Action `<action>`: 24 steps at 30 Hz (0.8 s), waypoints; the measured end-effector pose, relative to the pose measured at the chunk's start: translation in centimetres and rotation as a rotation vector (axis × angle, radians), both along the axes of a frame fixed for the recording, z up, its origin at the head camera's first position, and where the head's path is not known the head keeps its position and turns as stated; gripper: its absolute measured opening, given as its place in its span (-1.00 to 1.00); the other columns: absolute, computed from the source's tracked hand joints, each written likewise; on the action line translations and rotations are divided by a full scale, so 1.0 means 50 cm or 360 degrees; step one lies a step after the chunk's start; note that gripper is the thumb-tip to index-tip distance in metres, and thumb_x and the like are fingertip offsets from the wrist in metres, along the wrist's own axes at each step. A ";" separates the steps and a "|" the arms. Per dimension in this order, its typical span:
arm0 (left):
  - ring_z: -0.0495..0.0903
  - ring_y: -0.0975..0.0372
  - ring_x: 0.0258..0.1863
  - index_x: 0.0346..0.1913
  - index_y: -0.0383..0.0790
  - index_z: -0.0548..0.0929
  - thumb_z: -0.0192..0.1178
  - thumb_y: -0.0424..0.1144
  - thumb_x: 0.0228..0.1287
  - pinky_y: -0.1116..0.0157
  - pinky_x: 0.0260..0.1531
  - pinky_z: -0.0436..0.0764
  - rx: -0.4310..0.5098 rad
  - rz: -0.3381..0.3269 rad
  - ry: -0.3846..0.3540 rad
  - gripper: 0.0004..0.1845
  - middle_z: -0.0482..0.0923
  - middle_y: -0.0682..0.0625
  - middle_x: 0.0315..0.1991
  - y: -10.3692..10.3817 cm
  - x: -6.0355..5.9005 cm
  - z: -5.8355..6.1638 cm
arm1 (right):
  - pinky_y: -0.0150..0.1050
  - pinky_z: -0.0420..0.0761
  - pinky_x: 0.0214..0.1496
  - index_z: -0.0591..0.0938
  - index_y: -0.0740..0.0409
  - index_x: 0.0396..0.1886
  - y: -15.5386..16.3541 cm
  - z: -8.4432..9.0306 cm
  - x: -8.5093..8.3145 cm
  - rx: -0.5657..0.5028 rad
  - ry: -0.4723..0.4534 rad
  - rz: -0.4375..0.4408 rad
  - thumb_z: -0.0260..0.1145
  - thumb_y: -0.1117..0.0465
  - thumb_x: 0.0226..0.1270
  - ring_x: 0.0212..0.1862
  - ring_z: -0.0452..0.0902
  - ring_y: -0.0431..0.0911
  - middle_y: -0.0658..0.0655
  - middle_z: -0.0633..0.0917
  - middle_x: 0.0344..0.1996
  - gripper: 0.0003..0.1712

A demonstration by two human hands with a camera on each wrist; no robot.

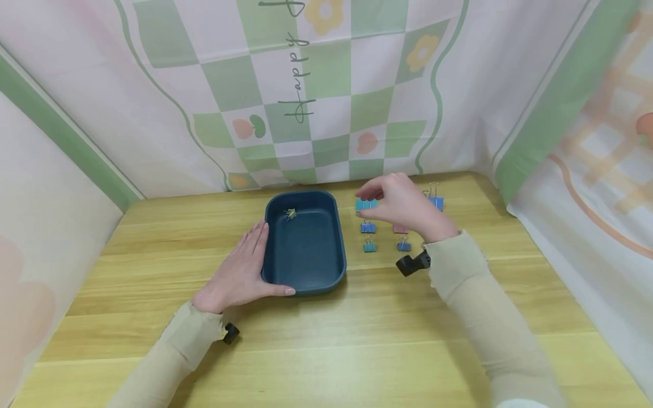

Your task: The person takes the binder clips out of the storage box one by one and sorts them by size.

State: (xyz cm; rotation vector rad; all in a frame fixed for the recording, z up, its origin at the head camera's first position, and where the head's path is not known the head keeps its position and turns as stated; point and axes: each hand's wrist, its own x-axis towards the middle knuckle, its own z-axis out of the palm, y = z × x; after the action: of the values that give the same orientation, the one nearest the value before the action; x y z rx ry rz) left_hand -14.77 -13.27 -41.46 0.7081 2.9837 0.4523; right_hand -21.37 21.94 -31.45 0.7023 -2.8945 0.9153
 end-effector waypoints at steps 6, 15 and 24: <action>-0.37 0.12 0.60 0.62 -0.35 -0.25 -0.04 0.84 -0.24 0.19 0.52 -0.24 0.0003 0.0000 -0.0009 0.61 -0.34 -0.18 0.64 -0.001 -0.001 0.000 | 0.02 0.64 0.10 0.78 0.13 0.03 -0.062 0.006 -0.017 -0.0030 -0.0026 0.0098 0.61 0.12 0.15 0.01 0.68 0.03 0.06 0.78 -0.09 -0.55; -0.37 0.09 0.60 0.62 -0.36 -0.24 -0.04 0.83 -0.22 0.13 0.53 -0.20 -0.0010 -0.0011 -0.0016 0.60 -0.34 -0.19 0.64 -0.004 -0.002 0.001 | -0.02 0.58 0.21 0.73 0.12 0.15 -0.169 -0.011 -0.060 -0.0028 -0.0148 0.0254 0.61 0.09 0.16 0.15 0.62 0.04 0.09 0.74 0.06 -0.45; -0.37 0.09 0.60 0.61 -0.37 -0.24 -0.07 0.83 -0.19 0.16 0.53 -0.23 -0.0026 -0.0025 -0.0018 0.58 -0.35 -0.20 0.64 -0.004 -0.004 0.003 | -0.03 0.60 0.18 0.73 0.25 0.12 -0.251 -0.056 -0.116 -0.0020 -0.0168 0.0393 0.61 0.15 0.14 0.10 0.65 0.05 0.18 0.75 0.03 -0.46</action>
State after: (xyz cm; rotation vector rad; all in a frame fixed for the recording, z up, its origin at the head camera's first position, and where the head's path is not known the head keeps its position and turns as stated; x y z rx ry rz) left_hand -14.96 -13.47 -41.32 0.7249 2.9655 0.4295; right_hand -27.16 9.38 -34.26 1.0607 -2.9347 1.0220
